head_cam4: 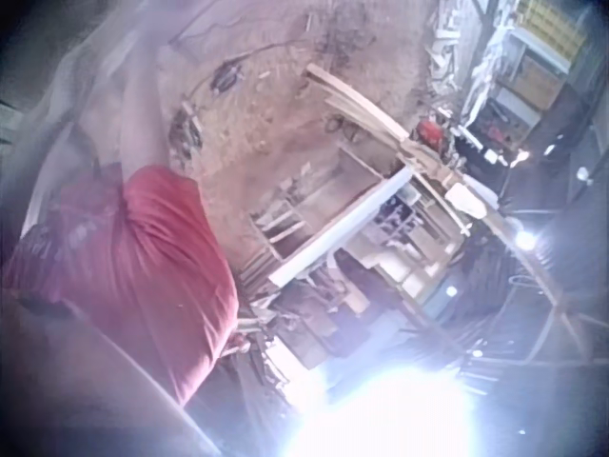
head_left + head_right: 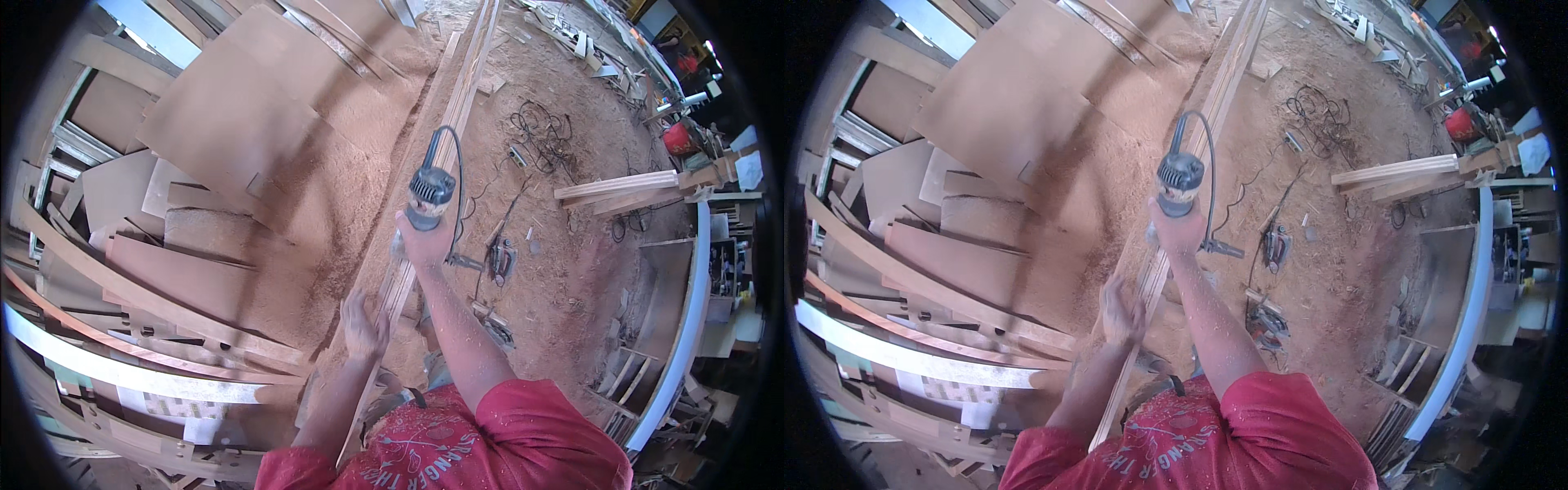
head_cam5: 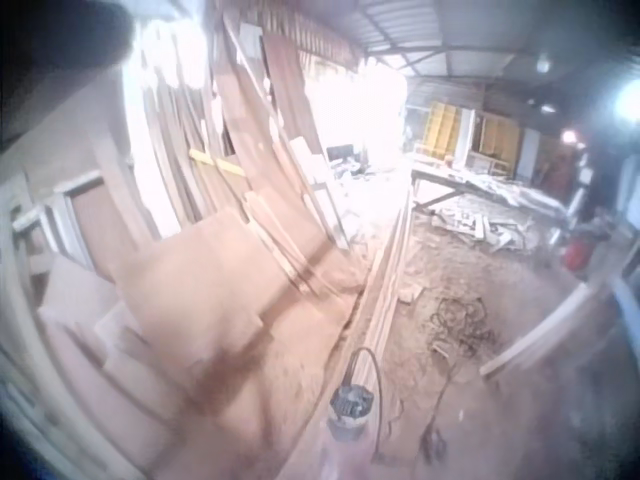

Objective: The person uses a handheld router to shape the edge of a stack of wooden boards, guiding the tool along the length of the wood while holding the boards in place with one hand.

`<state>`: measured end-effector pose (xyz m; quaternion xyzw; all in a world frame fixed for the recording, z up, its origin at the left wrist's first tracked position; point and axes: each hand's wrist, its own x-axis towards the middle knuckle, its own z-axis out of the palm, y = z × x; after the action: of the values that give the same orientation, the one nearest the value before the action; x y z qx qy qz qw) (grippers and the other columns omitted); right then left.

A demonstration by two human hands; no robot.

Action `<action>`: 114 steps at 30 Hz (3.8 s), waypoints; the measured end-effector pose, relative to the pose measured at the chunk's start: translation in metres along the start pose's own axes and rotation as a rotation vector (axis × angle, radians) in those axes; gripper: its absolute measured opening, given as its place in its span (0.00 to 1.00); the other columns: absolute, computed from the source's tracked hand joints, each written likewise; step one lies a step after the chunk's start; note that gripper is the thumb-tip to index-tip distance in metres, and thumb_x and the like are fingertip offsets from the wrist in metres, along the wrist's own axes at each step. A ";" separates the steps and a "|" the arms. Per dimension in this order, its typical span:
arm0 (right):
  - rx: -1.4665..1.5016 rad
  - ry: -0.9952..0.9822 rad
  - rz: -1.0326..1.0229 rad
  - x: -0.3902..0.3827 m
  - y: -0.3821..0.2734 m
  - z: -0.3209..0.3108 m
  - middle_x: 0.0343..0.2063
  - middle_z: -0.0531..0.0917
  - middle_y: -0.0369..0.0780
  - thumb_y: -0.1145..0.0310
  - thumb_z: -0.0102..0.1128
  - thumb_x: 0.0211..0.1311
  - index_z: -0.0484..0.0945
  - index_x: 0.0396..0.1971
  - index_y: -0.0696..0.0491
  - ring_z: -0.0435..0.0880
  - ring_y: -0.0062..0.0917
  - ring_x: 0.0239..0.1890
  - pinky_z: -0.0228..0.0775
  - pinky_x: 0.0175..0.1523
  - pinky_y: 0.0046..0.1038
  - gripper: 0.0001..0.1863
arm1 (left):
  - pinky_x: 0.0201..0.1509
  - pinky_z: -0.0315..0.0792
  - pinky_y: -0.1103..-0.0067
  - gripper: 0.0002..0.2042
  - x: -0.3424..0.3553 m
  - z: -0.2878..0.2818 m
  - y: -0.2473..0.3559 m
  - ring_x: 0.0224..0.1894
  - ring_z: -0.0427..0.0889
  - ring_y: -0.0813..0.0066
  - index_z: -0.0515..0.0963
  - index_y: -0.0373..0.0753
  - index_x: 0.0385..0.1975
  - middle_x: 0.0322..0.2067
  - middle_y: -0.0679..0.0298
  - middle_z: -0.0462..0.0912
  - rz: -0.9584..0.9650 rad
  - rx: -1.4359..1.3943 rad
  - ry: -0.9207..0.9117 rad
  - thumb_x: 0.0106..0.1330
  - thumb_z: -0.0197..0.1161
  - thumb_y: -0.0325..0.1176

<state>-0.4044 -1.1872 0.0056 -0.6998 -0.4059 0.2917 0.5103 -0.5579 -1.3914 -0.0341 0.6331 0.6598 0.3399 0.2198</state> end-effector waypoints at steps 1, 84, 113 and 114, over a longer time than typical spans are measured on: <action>-0.005 0.001 0.015 -0.013 -0.003 -0.004 0.45 0.97 0.48 0.52 0.91 0.53 0.90 0.53 0.58 0.99 0.41 0.50 0.88 0.58 0.41 0.33 | 0.88 0.54 0.38 0.36 -0.025 -0.015 -0.006 0.81 0.69 0.33 0.68 0.31 0.75 0.75 0.36 0.73 0.011 0.053 -0.032 0.72 0.73 0.41; 0.146 0.013 0.040 -0.004 -0.021 0.020 0.42 0.96 0.48 0.52 0.93 0.50 0.90 0.52 0.57 0.99 0.39 0.48 0.89 0.55 0.40 0.34 | 0.76 0.71 0.47 0.42 -0.071 -0.041 -0.017 0.68 0.78 0.37 0.70 0.31 0.70 0.63 0.43 0.79 0.083 0.235 -0.143 0.55 0.78 0.41; 0.060 0.093 -0.184 0.078 0.001 0.037 0.39 0.96 0.51 0.49 0.91 0.46 0.90 0.50 0.58 0.98 0.47 0.47 0.89 0.55 0.44 0.36 | 0.71 0.74 0.45 0.43 -0.071 -0.030 -0.021 0.64 0.81 0.34 0.71 0.24 0.71 0.62 0.39 0.80 0.055 0.248 -0.132 0.56 0.76 0.41; 0.043 0.085 -0.164 0.085 0.000 0.036 0.40 0.96 0.52 0.49 0.91 0.46 0.90 0.50 0.58 0.98 0.47 0.47 0.89 0.55 0.44 0.36 | 0.71 0.74 0.45 0.43 -0.071 -0.030 -0.022 0.63 0.81 0.34 0.71 0.24 0.72 0.62 0.39 0.80 0.080 0.246 -0.109 0.57 0.76 0.41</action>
<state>-0.3914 -1.0968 -0.0052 -0.6649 -0.4334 0.2278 0.5641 -0.5871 -1.4655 -0.0401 0.6987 0.6577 0.2301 0.1623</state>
